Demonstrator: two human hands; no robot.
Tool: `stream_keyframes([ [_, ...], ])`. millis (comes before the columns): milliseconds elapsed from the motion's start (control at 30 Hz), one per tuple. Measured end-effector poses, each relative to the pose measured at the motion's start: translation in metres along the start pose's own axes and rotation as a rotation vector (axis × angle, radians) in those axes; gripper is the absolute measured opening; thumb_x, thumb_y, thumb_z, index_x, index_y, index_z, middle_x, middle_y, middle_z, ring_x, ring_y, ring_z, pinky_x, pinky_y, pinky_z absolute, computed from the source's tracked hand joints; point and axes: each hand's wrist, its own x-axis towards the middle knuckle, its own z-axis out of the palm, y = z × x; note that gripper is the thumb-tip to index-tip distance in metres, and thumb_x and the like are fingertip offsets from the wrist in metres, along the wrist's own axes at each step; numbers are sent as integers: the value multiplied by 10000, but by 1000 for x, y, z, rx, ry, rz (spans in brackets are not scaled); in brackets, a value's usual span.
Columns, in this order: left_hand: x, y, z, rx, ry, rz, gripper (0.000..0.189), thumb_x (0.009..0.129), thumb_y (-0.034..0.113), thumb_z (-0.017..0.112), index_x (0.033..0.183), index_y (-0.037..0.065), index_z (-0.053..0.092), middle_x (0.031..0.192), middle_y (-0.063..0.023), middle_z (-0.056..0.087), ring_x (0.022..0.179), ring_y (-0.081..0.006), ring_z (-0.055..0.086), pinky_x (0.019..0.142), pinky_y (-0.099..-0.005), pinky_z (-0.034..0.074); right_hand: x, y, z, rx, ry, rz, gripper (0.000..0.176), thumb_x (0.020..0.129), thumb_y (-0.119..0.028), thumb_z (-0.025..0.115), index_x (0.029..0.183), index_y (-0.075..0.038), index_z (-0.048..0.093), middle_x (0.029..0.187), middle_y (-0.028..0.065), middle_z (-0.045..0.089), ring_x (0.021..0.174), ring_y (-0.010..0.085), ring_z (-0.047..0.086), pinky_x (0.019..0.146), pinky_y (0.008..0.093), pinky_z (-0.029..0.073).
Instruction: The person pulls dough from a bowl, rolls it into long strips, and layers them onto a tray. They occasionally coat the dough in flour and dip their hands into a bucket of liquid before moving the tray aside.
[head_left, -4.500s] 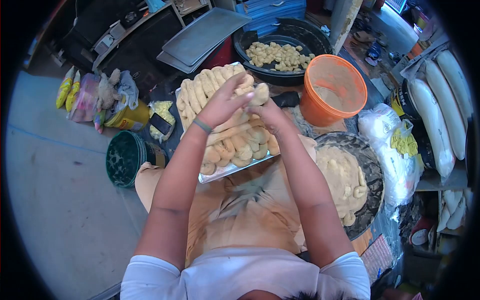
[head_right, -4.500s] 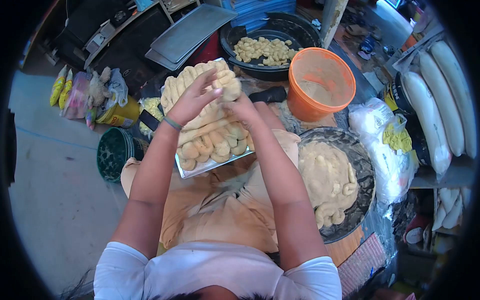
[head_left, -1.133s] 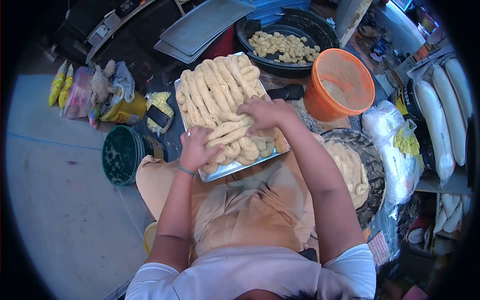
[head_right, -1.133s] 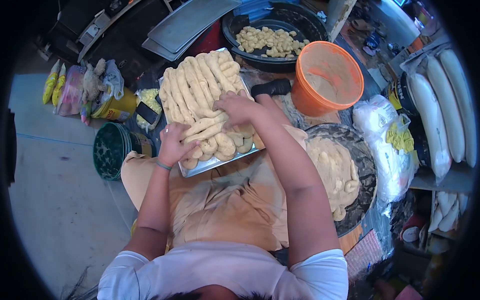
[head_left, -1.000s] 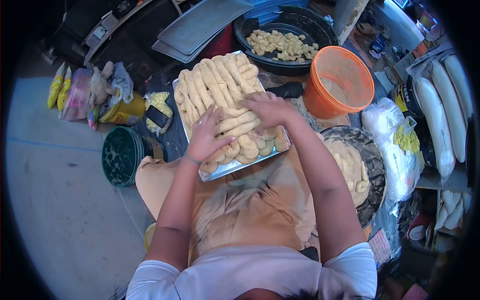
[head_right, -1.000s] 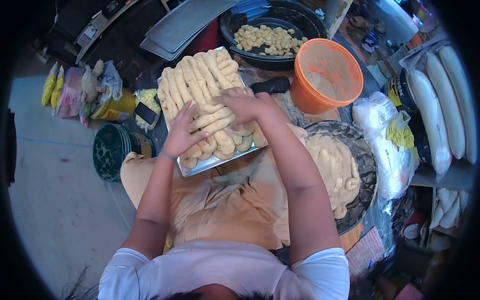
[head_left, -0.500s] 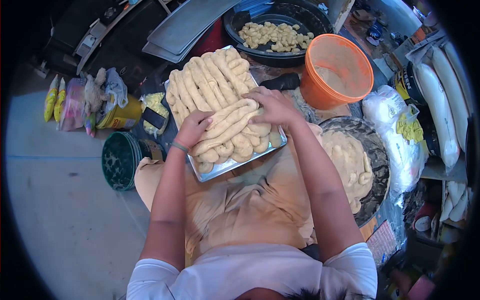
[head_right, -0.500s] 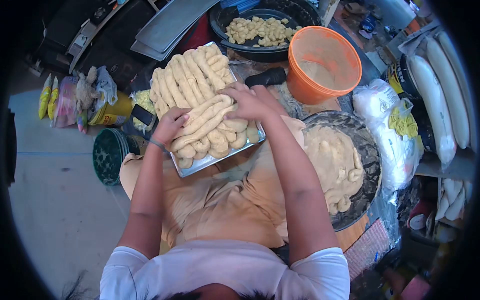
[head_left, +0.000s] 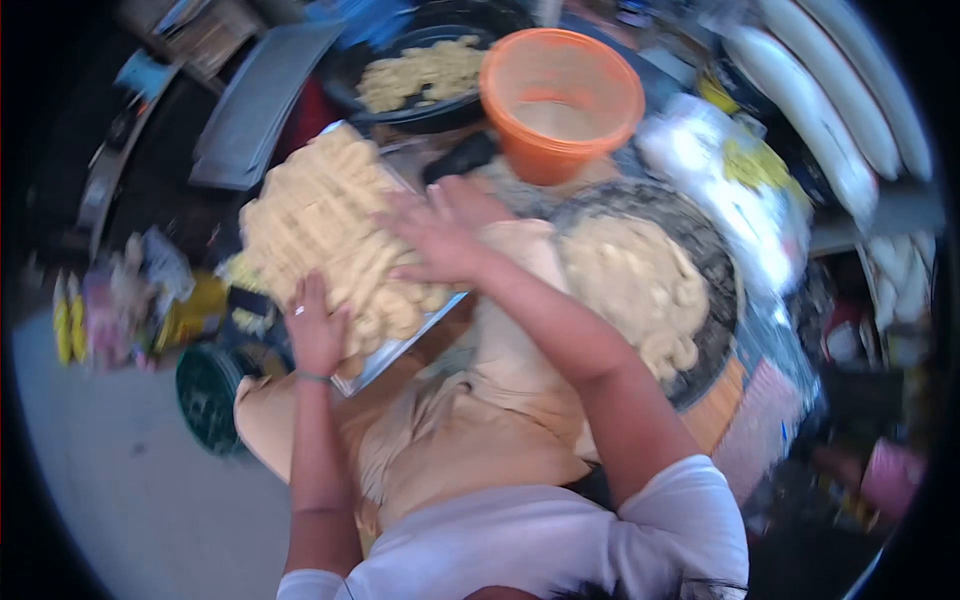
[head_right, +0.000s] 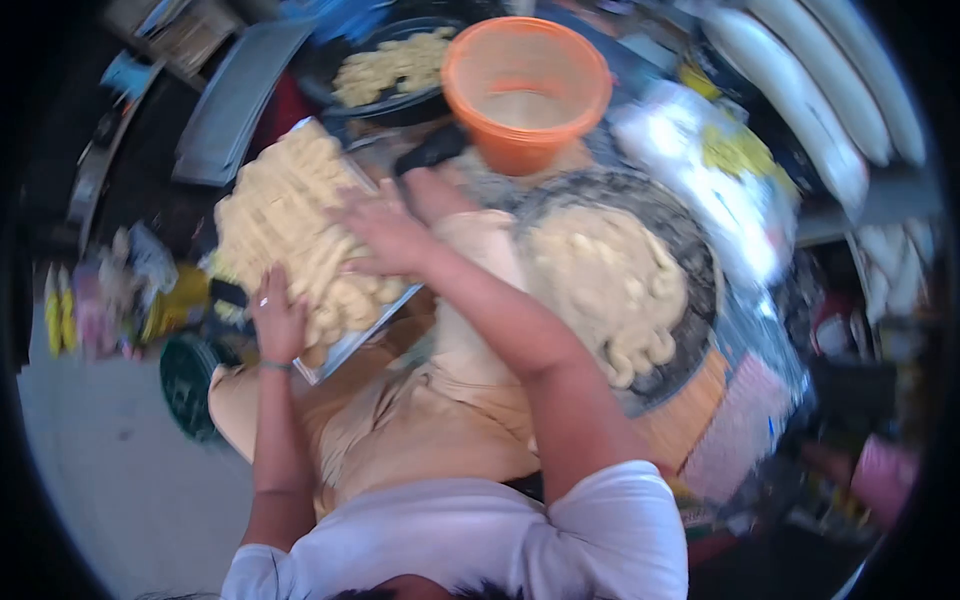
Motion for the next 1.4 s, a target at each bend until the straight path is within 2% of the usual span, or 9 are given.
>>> stream_keyframes([
  [100, 7, -4, 4, -136, -10, 2, 602, 877, 264, 562, 1383, 0, 373, 1429, -239, 350, 1331, -370, 325, 1089, -455, 241, -37, 13, -26, -113, 263, 37, 784, 767, -420, 663, 1424, -142, 337, 1480, 166, 282, 1386, 344, 222, 1101, 581, 122],
  [300, 33, 80, -24, -395, 79, 129, 573, 896, 260, 542, 1400, 46, 377, 1496, -220, 232, 1390, -386, 197, 1126, -450, 154, -210, 109, -69, -234, 670, 746, 705, 721, -245, 733, 1334, -65, 435, 1416, 232, 355, 1326, 373, 315, 1076, 470, 260],
  [400, 63, 160, -26, -465, 73, 360, 558, 891, 236, 545, 1396, 57, 391, 1504, -211, 219, 1396, -369, 191, 1128, -444, 150, -336, 149, -37, -278, 574, 1292, 751, 765, -306, 701, 1378, -35, 362, 1388, 264, 368, 1323, 403, 310, 1079, 465, 279],
  [533, 85, 270, 0, -431, -14, 627, 582, 873, 323, 572, 1378, 76, 419, 1504, -213, 211, 1397, -375, 186, 1122, -474, 154, -431, 133, 22, -350, 333, 1619, 714, 784, -370, 667, 1336, 1, 407, 1355, 265, 403, 1275, 393, 373, 1044, 459, 323],
  [800, 54, 355, 89, -355, -222, 801, 546, 888, 402, 546, 1341, 104, 474, 1497, -209, 217, 1390, -368, 207, 1106, -506, 191, -487, 195, -16, -467, 808, 1678, 678, 714, -271, 682, 1300, -39, 430, 1306, 207, 418, 1210, 377, 406, 1022, 469, 324],
  [933, 64, 346, 94, -522, -248, 679, 439, 863, 303, 609, 1242, 86, 559, 1442, -220, 317, 1321, -388, 328, 1077, -470, 276, -489, 205, -41, -286, 679, 1893, 714, 701, -296, 738, 1335, -177, 433, 1340, 138, 409, 1220, 387, 388, 1027, 471, 320],
  [1000, 68, 343, 94, -640, -249, 609, 389, 849, 252, 629, 1189, 68, 586, 1404, -225, 368, 1269, -393, 393, 1050, -448, 325, -473, 201, -45, -495, 381, 1872, 649, 710, -315, 720, 1297, -173, 485, 1313, 98, 436, 1240, 299, 385, 1002, 500, 336],
  [1200, 69, 341, 95, -792, -310, 553, 340, 848, 217, 639, 1135, 37, 603, 1356, -235, 426, 1218, -389, 456, 1016, -418, 375, -477, 206, -87, -357, 193, 1814, 476, 764, -350, 629, 1176, -112, 598, 1303, 129, 470, 1229, 313, 401, 991, 499, 328],
  [1400, 69, 339, 106, -891, -310, 536, 339, 855, 246, 627, 1131, 51, 598, 1313, -202, 466, 1165, -384, 487, 998, -424, 380, -450, 185, -161, 734, 1214, 1231, 378, 835, -198, 469, 1151, 2, 519, 987, 137, 593, 840, 232, 600, 791, 333, 490],
])
